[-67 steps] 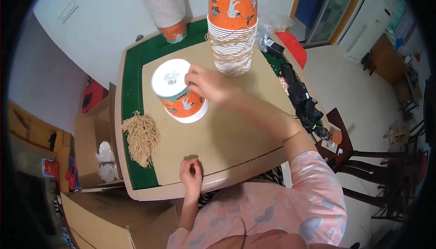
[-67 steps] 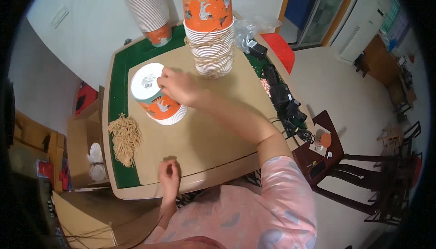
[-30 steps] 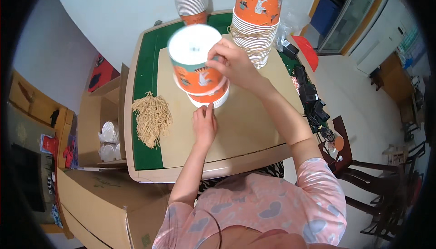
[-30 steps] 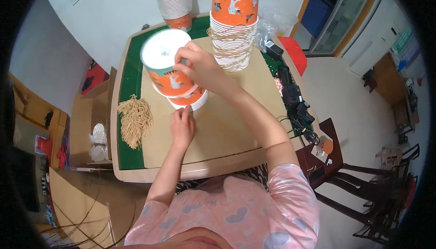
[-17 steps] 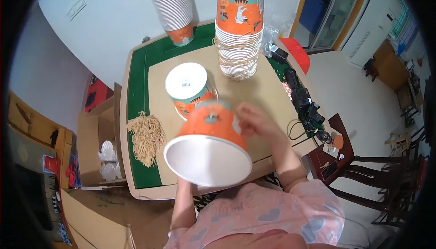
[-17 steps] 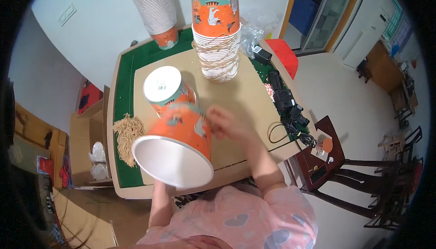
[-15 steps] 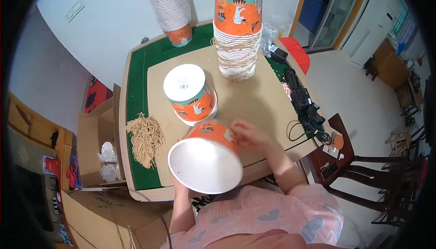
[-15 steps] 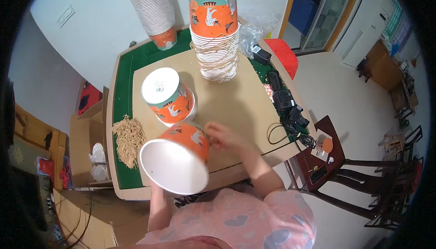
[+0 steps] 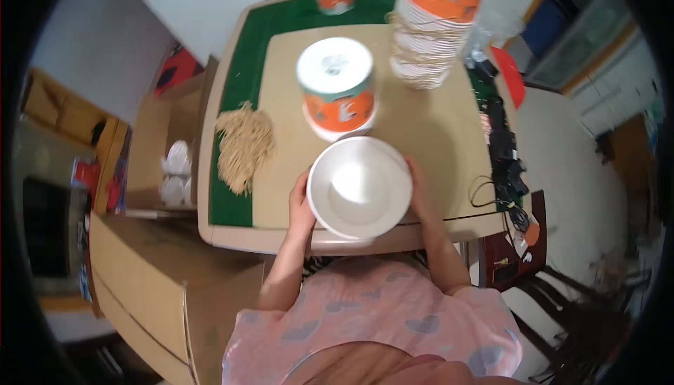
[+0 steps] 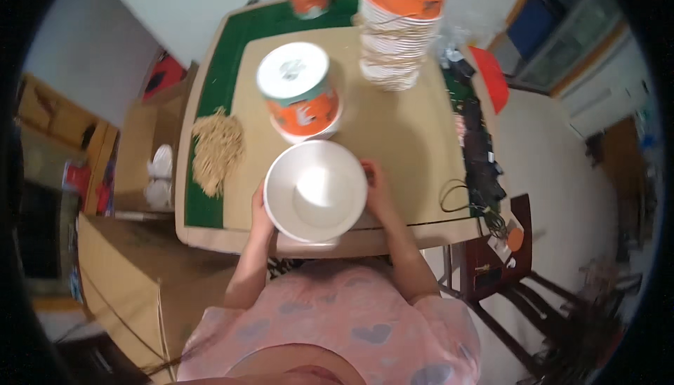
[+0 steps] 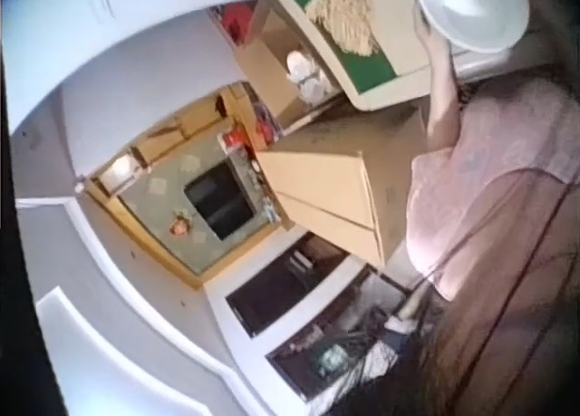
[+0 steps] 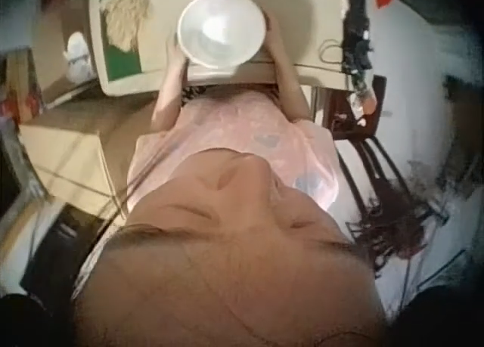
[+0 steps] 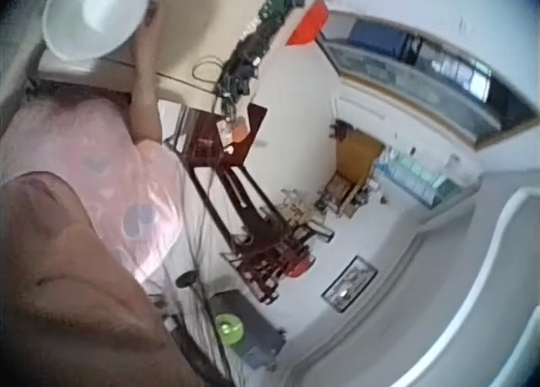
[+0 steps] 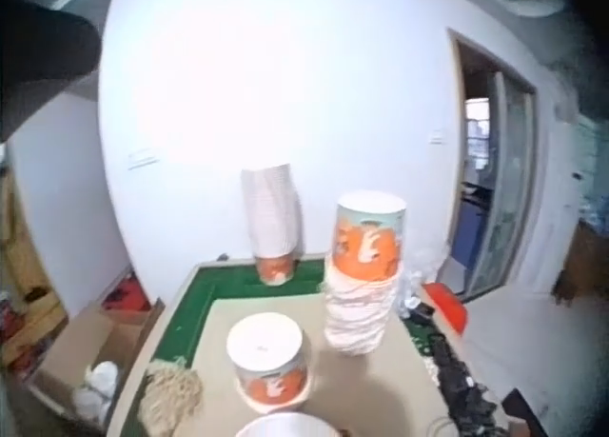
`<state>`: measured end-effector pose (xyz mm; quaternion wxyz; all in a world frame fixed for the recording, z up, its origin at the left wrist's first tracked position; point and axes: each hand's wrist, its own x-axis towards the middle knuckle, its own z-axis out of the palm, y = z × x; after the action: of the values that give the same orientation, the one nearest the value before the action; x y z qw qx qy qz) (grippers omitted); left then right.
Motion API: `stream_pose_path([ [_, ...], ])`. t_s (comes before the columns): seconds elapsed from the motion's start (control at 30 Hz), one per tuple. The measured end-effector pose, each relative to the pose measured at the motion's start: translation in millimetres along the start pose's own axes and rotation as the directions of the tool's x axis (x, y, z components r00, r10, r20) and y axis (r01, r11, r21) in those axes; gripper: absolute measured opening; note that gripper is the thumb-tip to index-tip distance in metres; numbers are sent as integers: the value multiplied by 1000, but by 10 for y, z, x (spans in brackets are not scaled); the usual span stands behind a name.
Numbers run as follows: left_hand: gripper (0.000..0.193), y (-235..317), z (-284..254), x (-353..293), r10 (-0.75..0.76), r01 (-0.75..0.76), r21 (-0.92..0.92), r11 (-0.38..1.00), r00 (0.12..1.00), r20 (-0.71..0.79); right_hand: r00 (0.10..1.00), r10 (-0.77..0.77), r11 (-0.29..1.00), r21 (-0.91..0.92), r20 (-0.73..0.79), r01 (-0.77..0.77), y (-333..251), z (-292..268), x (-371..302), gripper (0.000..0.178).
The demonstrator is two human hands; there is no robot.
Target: Placing rubber bands around individual paper bowls for organization.
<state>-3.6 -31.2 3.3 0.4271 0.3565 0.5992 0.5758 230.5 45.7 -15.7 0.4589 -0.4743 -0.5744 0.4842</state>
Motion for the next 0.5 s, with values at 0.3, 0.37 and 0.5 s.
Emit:
stream_pose_path([
  [0.3,9,-11,-895,180,352,-133,580,803,892,-283,985,-114,987,-128,-126,98,5,-36,-164,31],
  [0.37,7,45,-993,255,433,-156,661,734,858,-278,988,-63,997,-60,-142,55,99,-40,-166,30],
  [0.5,6,177,-1084,513,607,-261,824,503,785,-122,983,-141,956,-275,-121,104,42,-40,-184,29],
])
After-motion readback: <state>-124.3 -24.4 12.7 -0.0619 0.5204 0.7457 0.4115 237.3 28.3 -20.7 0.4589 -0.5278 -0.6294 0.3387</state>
